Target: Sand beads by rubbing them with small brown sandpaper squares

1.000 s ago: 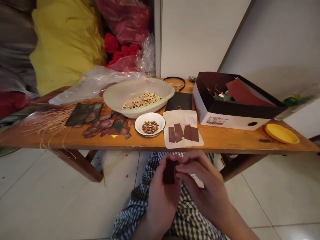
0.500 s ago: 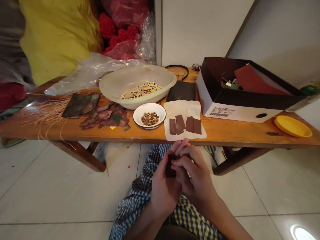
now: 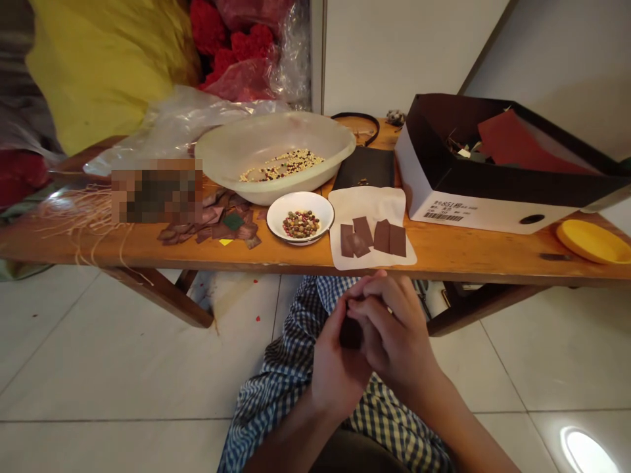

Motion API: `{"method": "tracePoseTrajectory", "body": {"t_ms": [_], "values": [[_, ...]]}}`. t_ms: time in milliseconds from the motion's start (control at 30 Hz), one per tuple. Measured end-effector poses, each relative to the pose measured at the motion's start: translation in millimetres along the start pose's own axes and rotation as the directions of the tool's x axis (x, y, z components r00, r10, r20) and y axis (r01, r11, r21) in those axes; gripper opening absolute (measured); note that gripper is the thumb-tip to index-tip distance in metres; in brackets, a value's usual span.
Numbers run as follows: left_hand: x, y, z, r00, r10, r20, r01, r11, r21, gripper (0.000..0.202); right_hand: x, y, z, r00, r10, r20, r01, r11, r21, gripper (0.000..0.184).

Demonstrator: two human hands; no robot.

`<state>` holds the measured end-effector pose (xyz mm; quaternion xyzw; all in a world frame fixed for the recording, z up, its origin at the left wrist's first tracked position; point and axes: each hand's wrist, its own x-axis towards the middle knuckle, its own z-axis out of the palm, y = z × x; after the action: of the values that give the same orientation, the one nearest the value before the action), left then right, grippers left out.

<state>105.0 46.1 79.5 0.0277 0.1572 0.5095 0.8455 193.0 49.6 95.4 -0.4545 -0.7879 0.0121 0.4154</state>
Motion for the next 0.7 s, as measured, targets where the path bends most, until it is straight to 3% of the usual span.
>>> {"method": "tracePoseTrajectory", "body": {"t_ms": [100,200,333,500,600,700], "values": [[0.8,0.7,-1.1,0.998,0.063,0.021,-0.063,0.998,0.030,0.037,0.6,0.6,2.0,0.998,-0.021,0.063,0.021,1.000,0.006,0.020],[2.5,1.9,-2.3,0.995,0.092,0.028,-0.093,0.994,0.050,0.038,1.2,2.2,4.0,0.999,-0.042,0.030,0.045,0.996,-0.080,0.019],[5.4,4.8,-2.0,0.993,0.116,0.024,-0.117,0.992,0.043,0.041,-0.1,4.1,7.8,0.995,-0.042,0.096,0.047,0.998,-0.046,0.024],[6.4,5.3,-3.5,0.996,0.077,-0.038,-0.076,0.996,0.041,0.039,-0.3,6.0,10.1,0.995,-0.058,0.076,0.067,0.990,-0.124,0.022],[6.7,4.5,-7.0,0.996,0.093,-0.019,-0.093,0.996,0.004,0.040,-1.7,5.8,9.5,0.989,-0.042,0.141,0.051,0.997,-0.059,0.024],[7.8,4.2,-10.1,0.996,0.084,-0.035,-0.085,0.996,-0.017,0.040,-1.6,6.4,9.1,0.991,-0.013,0.136,0.022,0.997,-0.067,0.022]]}}
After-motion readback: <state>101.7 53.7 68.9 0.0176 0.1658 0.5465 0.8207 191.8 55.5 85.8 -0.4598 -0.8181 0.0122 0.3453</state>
